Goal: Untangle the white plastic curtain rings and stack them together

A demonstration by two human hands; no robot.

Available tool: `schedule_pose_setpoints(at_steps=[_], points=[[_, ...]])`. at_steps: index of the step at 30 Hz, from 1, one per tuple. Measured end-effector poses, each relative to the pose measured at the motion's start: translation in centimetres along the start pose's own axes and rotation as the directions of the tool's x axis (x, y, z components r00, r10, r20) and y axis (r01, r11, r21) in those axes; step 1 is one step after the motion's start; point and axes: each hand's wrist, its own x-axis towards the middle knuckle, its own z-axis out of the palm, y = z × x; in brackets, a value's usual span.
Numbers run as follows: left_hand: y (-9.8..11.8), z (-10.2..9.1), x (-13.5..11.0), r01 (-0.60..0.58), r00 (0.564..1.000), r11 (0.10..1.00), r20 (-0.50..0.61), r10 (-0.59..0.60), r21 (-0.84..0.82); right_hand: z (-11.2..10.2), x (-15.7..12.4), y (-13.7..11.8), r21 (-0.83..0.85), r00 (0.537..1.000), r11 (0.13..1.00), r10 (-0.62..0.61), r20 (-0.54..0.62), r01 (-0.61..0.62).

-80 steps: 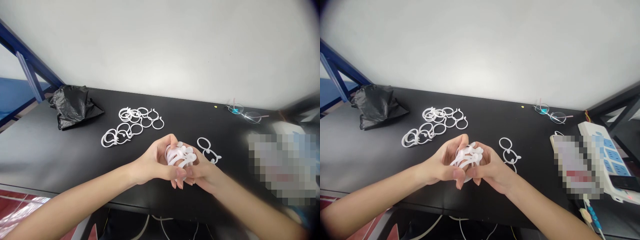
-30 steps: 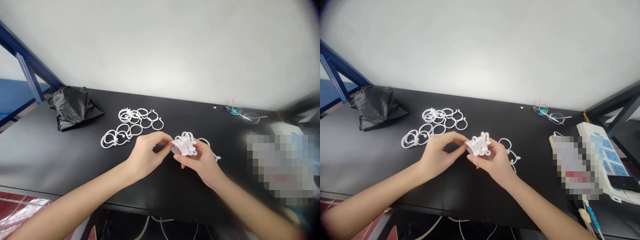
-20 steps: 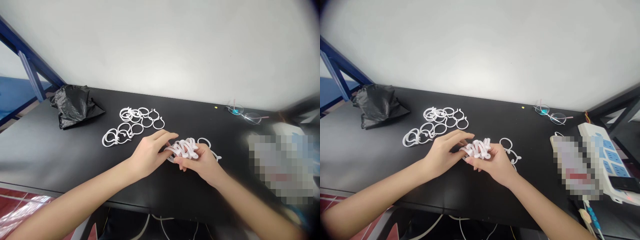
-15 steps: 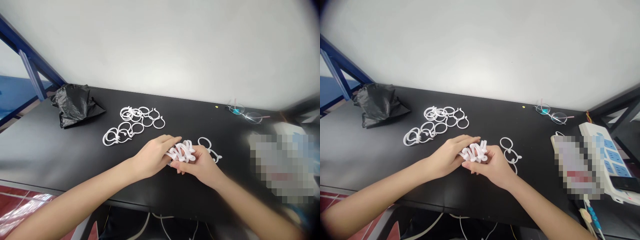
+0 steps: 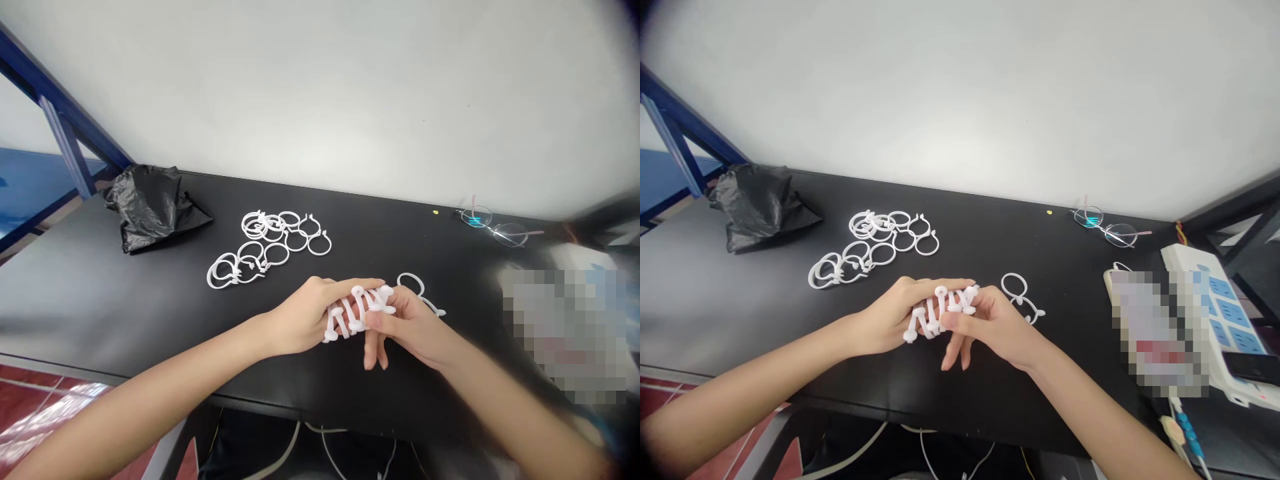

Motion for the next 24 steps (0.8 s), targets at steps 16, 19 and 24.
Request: schedule_pose_setpoints(at_steps=[16,19,24], points=[[-0.53,0.2,0.39,0.095,0.995,0.893,0.023,-0.095,-0.44,-0.28,-0.21,-0.33,0.044,0.997,0.999,0.015,0.072,-0.018],[-0.28,0.18,0.31,0.086,0.996,0.929,0.023,-0.084,-0.359,-0.03,-0.21,-0.22,0.04,0.998,0.998,0.046,0.036,-0.047],[-0.16,0.24,0.14,0.056,0.998,0.983,-0.027,-0.062,-0.176,0.08,-0.15,0.07,0.012,1.0,0.999,0.03,0.006,-0.03]])
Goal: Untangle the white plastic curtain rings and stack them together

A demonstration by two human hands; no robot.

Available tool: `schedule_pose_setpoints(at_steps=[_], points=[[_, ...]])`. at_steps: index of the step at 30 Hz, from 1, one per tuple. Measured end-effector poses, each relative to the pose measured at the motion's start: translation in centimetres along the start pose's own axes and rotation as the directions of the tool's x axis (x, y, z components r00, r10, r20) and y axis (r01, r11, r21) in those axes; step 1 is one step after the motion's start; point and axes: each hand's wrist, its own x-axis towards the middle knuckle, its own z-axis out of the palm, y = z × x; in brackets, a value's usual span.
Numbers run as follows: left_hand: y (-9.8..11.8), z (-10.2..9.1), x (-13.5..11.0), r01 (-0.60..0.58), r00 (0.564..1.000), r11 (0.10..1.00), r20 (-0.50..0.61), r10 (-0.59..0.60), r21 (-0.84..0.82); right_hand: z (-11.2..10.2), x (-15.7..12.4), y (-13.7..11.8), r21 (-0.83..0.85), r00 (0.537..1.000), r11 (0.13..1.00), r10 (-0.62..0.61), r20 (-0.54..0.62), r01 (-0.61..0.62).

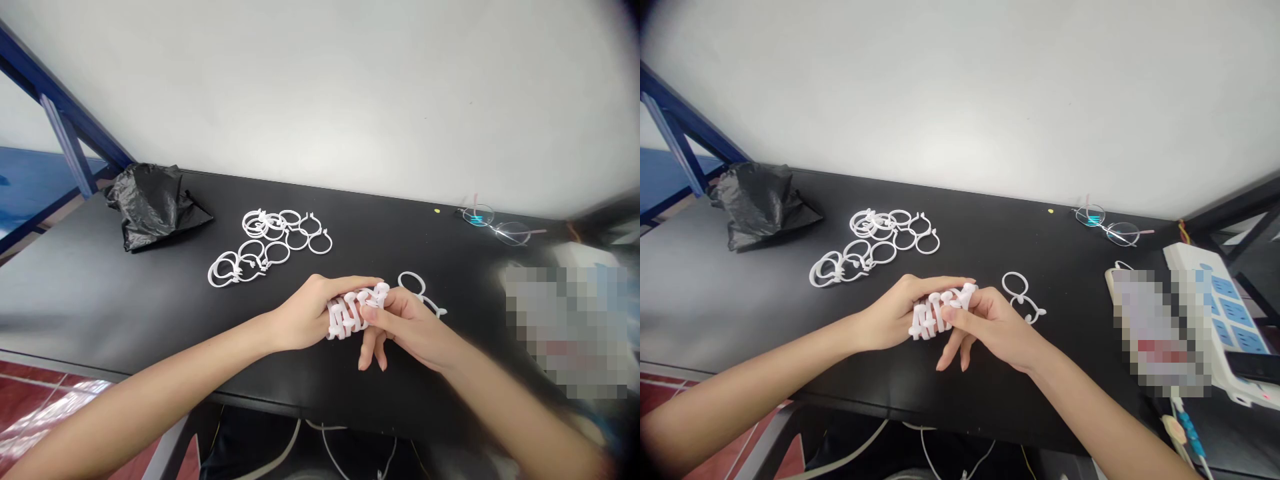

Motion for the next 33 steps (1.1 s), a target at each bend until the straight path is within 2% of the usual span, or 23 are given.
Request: schedule_pose_setpoints(at_steps=[3,7,11,14,18,20,22,23,24,25,28,30,33], points=[[0.0,-0.1,0.0,0.009,0.999,1.0,-0.052,-0.007,0.027,-0.1,0.0,0.0,0.029,1.0,0.999,-0.018,0.006,0.017],[0.0,-0.2,0.1,0.013,0.991,1.0,-0.135,-0.015,-0.015,-0.1,-0.2,-0.4,0.095,0.999,0.995,-0.04,-0.017,0.041],[-0.2,-0.2,0.2,0.004,0.988,0.997,-0.154,-0.017,-0.08,0.0,-0.2,-0.8,0.076,0.993,0.994,-0.071,-0.095,0.078],[-0.3,-0.1,0.2,0.014,0.985,0.994,-0.167,-0.032,-0.106,0.2,-0.1,-0.7,0.005,0.973,0.994,-0.108,-0.203,0.111],[-0.4,-0.1,0.1,0.019,0.985,1.0,-0.169,-0.023,-0.023,0.5,0.1,0.1,-0.187,0.895,0.965,-0.244,-0.374,0.185],[-0.3,-0.2,0.1,0.001,0.981,0.998,-0.194,0.013,0.069,0.7,0.0,0.6,-0.378,0.818,0.9,-0.378,-0.432,0.217],[-0.2,-0.2,0.1,-0.034,0.972,0.989,-0.224,0.066,0.146,0.8,-0.1,0.8,-0.566,0.716,0.797,-0.52,-0.465,0.211],[-0.2,-0.3,0.1,-0.053,0.968,0.983,-0.233,0.093,0.173,0.8,-0.1,0.8,-0.611,0.684,0.768,-0.552,-0.477,0.194],[-0.2,-0.3,0.1,-0.075,0.964,0.978,-0.236,0.121,0.195,0.7,-0.1,0.7,-0.607,0.681,0.775,-0.542,-0.493,0.178],[-0.2,-0.3,0.0,-0.1,0.961,0.972,-0.233,0.15,0.213,0.5,-0.1,0.5,-0.554,0.709,0.817,-0.487,-0.51,0.163],[-0.4,-0.2,0.0,-0.193,0.94,0.946,-0.228,0.254,0.259,-0.3,0.1,-0.3,-0.256,0.847,0.963,-0.208,-0.489,0.088],[-0.7,-0.1,0.0,-0.233,0.923,0.931,-0.239,0.302,0.28,-0.6,0.1,-0.7,-0.147,0.891,0.988,-0.107,-0.441,0.046],[-0.8,0.1,0.1,-0.243,0.917,0.937,-0.255,0.306,0.25,-0.8,0.0,-0.9,-0.137,0.936,0.99,-0.068,-0.346,0.021]])
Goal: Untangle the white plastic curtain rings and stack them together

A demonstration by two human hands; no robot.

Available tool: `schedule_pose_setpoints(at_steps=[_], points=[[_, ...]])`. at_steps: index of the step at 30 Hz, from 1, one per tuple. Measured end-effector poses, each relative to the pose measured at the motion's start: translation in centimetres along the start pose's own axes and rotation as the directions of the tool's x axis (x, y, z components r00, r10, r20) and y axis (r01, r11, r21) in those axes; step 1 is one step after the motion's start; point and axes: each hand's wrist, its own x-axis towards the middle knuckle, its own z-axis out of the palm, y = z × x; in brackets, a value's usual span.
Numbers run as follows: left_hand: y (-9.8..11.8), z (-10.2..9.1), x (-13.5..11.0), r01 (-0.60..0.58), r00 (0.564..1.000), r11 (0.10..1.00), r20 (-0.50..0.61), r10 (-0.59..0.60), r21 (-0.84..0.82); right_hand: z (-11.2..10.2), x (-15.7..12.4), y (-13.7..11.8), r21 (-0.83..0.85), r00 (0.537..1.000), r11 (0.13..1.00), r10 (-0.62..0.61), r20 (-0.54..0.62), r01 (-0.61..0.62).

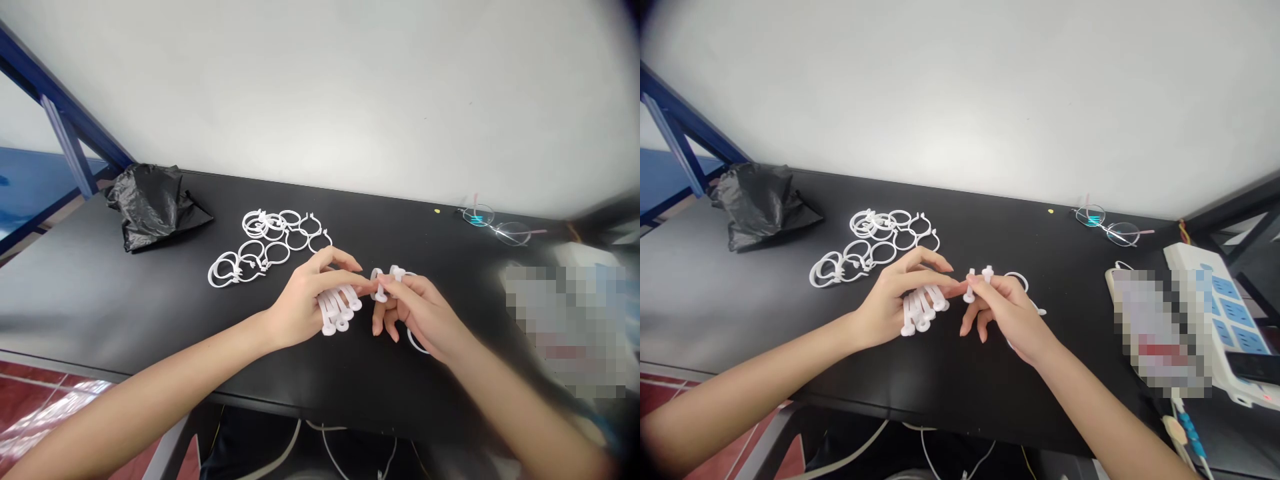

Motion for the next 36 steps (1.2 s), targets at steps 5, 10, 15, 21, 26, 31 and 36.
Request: schedule_pose_setpoints(at_steps=[5,10,15,21,26,31,36], points=[[0.7,-0.3,0.5,0.078,0.997,0.995,0.03,-0.076,-0.067,0.3,-0.4,0.3,-0.017,0.982,0.999,-0.046,0.184,0.05],[0.6,-0.9,0.7,0.226,0.954,0.945,0.25,-0.165,-0.238,0.3,-0.4,0.3,0.056,0.928,0.998,-0.041,0.371,0.022],[0.3,-0.9,0.7,0.265,0.939,0.916,0.297,-0.174,-0.303,0.3,-0.3,0.3,0.079,0.87,0.997,-0.045,0.491,0.007],[0.4,-0.7,0.6,0.256,0.954,0.948,0.208,-0.217,-0.187,0.4,-0.6,0.5,0.001,0.905,0.99,-0.128,0.405,0.139],[0.3,-0.4,0.5,0.301,0.946,0.934,0.183,-0.267,-0.192,1.1,-1.0,0.7,-0.318,0.949,0.916,-0.16,0.27,0.245],[0.4,0.2,0.6,0.446,0.893,0.773,0.282,-0.351,-0.451,1.9,-0.8,1.5,-0.405,0.936,0.844,-0.296,0.193,0.351],[0.6,1.1,0.4,0.588,0.809,0.548,0.426,-0.406,-0.595,2.8,-0.8,1.7,-0.291,0.945,0.901,-0.286,0.158,0.322]])
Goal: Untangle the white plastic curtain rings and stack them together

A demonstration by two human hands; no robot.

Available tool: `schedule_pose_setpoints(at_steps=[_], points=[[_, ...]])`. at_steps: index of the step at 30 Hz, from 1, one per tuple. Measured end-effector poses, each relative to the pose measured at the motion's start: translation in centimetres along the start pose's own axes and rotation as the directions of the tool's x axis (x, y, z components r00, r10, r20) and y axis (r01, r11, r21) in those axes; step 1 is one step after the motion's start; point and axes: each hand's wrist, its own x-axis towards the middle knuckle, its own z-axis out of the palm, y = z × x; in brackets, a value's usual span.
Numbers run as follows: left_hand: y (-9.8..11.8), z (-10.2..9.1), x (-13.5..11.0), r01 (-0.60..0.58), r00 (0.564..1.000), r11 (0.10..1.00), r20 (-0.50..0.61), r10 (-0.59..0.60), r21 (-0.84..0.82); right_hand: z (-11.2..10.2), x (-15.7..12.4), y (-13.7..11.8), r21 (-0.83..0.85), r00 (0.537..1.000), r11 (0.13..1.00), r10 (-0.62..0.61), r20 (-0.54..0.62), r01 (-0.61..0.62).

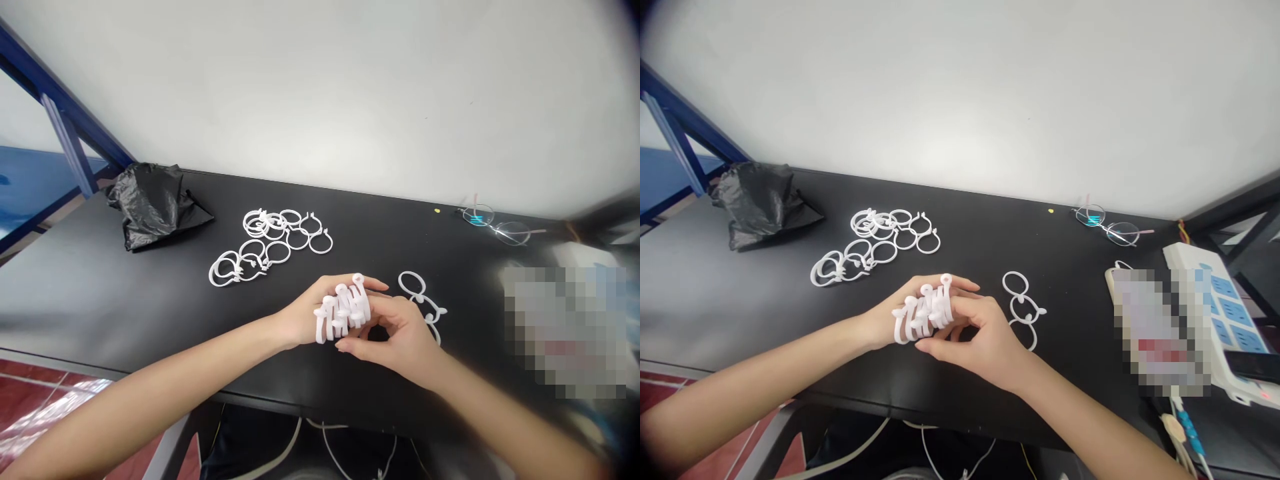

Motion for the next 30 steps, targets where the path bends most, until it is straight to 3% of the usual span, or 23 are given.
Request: schedule_pose_setpoints(at_steps=[4,11,18,25,30], points=[[-0.6,0.2,0.2,0.009,1.0,1.0,0.005,-0.009,-0.014,0.3,0.2,-0.1,0.159,0.994,0.984,0.09,-0.056,-0.08],[-1.1,0.3,-0.3,-0.09,0.995,0.984,0.067,0.08,0.153,0.0,0.4,0.5,0.329,0.963,0.906,0.267,0.038,-0.265],[0.0,-0.1,-0.1,-0.133,0.991,0.952,0.055,0.122,0.277,-0.8,0.5,-0.1,0.408,0.951,0.861,0.247,0.187,-0.304],[-0.1,-0.7,-0.3,-0.174,0.985,0.814,0.099,0.144,0.554,-0.4,0.3,0.0,0.33,0.951,0.892,0.285,0.119,-0.309],[-0.5,-0.8,-0.1,-0.132,0.988,0.847,-0.003,0.156,0.516,0.2,0.3,0.1,0.302,0.97,0.922,0.223,0.099,-0.243]])
